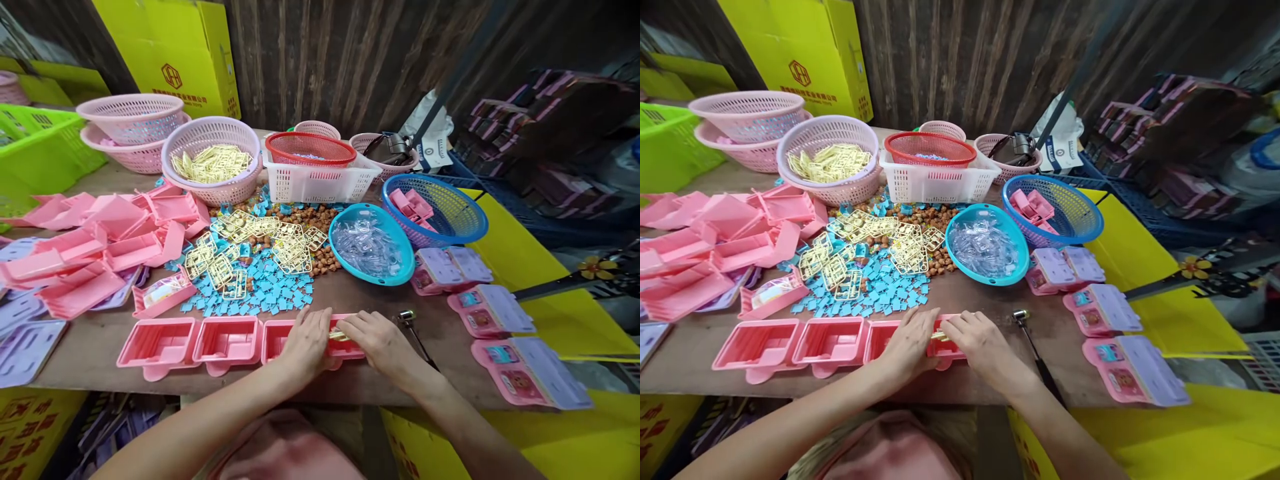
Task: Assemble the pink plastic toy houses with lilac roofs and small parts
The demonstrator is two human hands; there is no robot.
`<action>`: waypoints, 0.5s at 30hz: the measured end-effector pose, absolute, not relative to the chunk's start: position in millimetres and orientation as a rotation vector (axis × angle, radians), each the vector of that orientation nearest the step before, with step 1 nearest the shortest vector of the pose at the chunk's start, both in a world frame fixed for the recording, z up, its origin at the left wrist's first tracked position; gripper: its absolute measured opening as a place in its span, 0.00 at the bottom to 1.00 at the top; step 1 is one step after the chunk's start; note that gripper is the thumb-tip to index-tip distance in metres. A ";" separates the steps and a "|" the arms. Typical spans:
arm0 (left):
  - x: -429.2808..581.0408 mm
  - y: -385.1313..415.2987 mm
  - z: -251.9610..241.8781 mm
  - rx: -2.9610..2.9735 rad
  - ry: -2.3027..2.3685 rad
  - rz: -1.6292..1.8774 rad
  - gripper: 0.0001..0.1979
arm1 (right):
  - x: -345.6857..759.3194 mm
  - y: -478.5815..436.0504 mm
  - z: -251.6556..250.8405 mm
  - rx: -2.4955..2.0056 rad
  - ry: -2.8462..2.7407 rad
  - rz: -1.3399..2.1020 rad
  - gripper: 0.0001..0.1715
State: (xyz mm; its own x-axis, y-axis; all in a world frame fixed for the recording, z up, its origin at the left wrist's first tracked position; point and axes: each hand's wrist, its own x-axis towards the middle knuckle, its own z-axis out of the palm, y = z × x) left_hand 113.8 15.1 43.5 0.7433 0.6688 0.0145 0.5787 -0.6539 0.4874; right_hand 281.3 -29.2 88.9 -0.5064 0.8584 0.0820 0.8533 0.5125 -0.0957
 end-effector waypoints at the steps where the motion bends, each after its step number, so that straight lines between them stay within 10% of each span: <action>1: 113.0 15.6 43.7 2.482 0.944 0.274 0.39 | 281.1 -30.4 85.8 -1.485 -2.617 0.029 0.14; 15: 112.1 15.5 55.0 2.517 0.982 0.246 0.31 | 262.7 -33.3 87.0 -1.919 -2.543 -0.344 0.09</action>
